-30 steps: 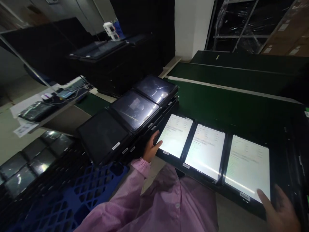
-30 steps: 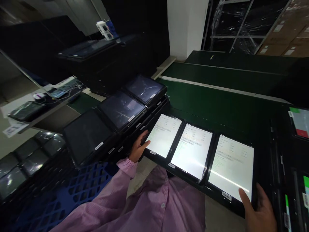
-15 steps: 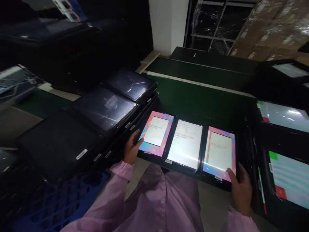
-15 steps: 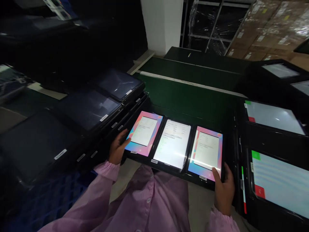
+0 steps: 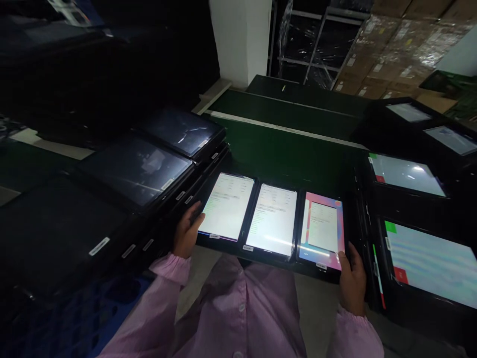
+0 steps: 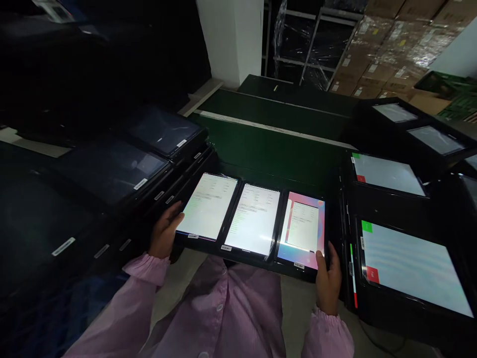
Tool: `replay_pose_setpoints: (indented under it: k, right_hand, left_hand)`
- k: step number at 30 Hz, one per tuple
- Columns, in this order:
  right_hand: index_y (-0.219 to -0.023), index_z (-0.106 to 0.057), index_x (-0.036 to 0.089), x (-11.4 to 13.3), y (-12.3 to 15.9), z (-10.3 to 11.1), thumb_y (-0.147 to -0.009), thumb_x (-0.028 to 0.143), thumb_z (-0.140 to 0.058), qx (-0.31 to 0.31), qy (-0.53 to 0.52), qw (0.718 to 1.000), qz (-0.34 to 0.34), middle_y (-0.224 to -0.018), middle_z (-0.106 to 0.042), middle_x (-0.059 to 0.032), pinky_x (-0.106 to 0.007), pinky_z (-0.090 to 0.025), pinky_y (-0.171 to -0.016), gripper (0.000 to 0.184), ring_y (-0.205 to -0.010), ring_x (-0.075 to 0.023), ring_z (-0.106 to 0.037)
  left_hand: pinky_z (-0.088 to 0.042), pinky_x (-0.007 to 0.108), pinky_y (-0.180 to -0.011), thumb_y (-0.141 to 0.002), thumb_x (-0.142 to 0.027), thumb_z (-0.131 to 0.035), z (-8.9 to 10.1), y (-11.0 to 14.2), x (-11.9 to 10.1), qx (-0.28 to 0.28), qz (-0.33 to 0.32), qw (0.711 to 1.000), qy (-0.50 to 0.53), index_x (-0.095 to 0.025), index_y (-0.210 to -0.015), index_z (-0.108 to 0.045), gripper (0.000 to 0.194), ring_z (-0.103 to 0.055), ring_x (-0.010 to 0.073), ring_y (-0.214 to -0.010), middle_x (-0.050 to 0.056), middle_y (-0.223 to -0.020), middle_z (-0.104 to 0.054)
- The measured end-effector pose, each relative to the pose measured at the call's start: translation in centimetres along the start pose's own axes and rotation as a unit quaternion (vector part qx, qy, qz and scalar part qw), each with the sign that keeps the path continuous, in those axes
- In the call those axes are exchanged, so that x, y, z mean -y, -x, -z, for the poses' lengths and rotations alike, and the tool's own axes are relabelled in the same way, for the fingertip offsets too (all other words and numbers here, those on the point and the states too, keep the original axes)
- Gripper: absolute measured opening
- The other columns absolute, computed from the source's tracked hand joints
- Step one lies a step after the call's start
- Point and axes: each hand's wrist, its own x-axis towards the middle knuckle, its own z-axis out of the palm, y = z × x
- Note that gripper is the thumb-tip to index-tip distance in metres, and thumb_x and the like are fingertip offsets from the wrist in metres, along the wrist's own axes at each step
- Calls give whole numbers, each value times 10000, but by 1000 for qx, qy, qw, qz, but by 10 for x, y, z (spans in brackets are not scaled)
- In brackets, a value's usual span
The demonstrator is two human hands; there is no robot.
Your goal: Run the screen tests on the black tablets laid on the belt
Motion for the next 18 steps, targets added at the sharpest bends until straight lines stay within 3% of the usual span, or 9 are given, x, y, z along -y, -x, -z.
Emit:
replay_pose_setpoints:
  k: [5, 11, 14, 18]
  right_hand:
    - [-1496, -552, 110, 4, 1, 2, -792, 746, -654, -11, 4, 1000, 8, -1513, -537, -157, -503, -387, -1171, 954, -1412, -393, -457]
    - [-1526, -542, 113, 5, 2, 3, -785, 715, -643, -8, 47, 999, -23, -1481, -563, -178, -602, -338, -1185, 960, -1393, -461, -458]
    - [-1548, -523, 133, 8, -1, 4, -819, 696, -650, -6, 48, 998, -33, -1482, -560, -180, -618, -373, -1160, 930, -1368, -472, -477]
    - [-1602, -440, 128, 11, -1, 10, -896, 707, -595, 27, 123, 991, -50, -1481, -540, -236, -728, -427, -1046, 926, -1283, -523, -532]
  left_hand:
    - [-405, 525, -1240, -888, -490, -720, 9, 12, -5, 6, -29, 1000, 8, -199, -1468, -555, 669, -497, 350, -1469, 141, -1549, -564]
    - [-284, 556, -1303, -829, -446, -813, 39, 21, -2, 162, -22, 986, -19, -236, -1621, -374, 930, -326, 366, -1575, 127, -1699, -361]
    - [-292, 559, -1297, -842, -427, -794, 37, 13, -1, 154, -19, 988, -19, -203, -1621, -370, 915, -359, 361, -1560, 154, -1682, -385]
    - [-312, 545, -1283, -837, -412, -780, 18, -3, 1, 93, -43, 993, -54, -183, -1575, -443, 842, -414, 355, -1526, 165, -1621, -473]
